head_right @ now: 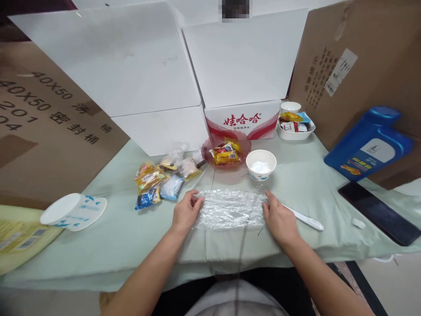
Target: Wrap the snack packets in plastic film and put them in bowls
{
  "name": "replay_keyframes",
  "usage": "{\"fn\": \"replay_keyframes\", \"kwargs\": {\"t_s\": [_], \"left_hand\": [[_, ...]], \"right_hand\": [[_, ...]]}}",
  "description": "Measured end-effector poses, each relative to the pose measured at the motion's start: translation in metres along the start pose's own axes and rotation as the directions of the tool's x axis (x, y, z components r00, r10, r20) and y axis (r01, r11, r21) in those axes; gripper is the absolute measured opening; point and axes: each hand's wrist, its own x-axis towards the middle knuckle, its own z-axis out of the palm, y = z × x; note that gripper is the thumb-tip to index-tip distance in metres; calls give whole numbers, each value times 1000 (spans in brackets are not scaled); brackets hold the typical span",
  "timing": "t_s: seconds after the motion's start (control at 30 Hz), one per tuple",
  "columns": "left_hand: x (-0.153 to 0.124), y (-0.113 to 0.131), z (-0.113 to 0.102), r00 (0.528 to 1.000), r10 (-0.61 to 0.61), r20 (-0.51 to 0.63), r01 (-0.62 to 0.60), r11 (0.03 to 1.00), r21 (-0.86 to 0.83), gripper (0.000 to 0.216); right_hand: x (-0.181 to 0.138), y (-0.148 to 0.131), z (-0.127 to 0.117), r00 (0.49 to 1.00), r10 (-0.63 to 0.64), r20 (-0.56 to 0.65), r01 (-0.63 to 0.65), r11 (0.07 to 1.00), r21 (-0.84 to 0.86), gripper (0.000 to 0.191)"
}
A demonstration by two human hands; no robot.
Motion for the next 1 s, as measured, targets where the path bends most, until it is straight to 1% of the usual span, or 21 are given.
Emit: {"fn": "replay_keyframes", "kwargs": {"t_s": [0.07,0.13,0.2,0.23,0.3,0.33,0.37,0.43,0.47,0.5,0.53,0.6,0.67,0.7,0.73,0.77,0.83,0.87,0.9,0.93,1.0], "left_hand": [[2,-2,1,1000,9,-9,-9,1000,28,28],[3,-4,1,999,52,-13,-51,996,73,25],[3,-3,-3,989,123,-79,-113,987,114,23],[1,-1,-5,976,163,-146,-143,980,134,21],[-5,4,-10,922,276,-271,-235,956,177,18],[-9,8,-11,892,360,-273,-314,928,198,18],[-14,12,-11,862,460,-214,-419,883,212,20],[-24,18,-7,774,632,39,-626,755,198,25],[-28,21,-4,725,666,178,-689,702,179,32],[-32,22,0,690,661,293,-718,675,170,42],[-34,22,3,679,632,373,-721,670,176,51],[-37,20,7,696,560,450,-690,694,204,61],[-37,17,8,710,525,470,-668,714,211,63],[-37,16,8,712,522,469,-664,718,210,62],[-37,16,8,714,523,466,-663,720,207,62],[-37,16,8,714,526,462,-663,720,205,61],[-36,16,8,711,535,457,-669,715,202,61],[-36,16,9,711,536,455,-670,714,205,62],[-36,15,9,718,531,450,-664,717,213,63],[-36,14,8,733,518,441,-650,725,228,67],[-36,9,5,779,472,413,-600,752,273,77]], "right_hand": [[0,0,2,1000,10,-8,-10,1000,-24,42],[0,-1,2,1000,14,-8,-15,998,-55,41],[0,-3,3,1000,9,7,-9,996,-83,40],[1,-4,3,1000,8,20,-6,995,-96,40],[2,-8,2,998,12,58,-5,993,-115,38],[2,-10,2,997,17,79,-7,992,-123,37],[3,-11,1,995,21,102,-7,991,-133,36],[6,-11,-3,988,28,155,-3,987,-161,35],[7,-9,-6,983,35,182,-2,984,-179,34],[9,-5,-10,977,51,207,-8,979,-202,34],[10,-1,-15,970,77,229,-24,973,-229,33],[14,9,-27,965,138,222,-75,960,-269,30],[15,14,-36,984,110,141,-73,967,-246,29],[15,13,-38,995,46,93,-26,978,-206,29],[15,10,-38,997,-49,56,57,986,-154,30],[14,5,-36,986,-164,41,168,981,-100,32],[12,-6,-25,924,-374,80,376,927,-6,40],[12,-11,-18,891,-438,118,438,899,25,48],[11,-15,-10,870,-468,158,467,883,43,57],[10,-16,-3,862,-467,195,468,883,46,66],[9,-13,5,882,-407,237,413,911,26,76]]}}
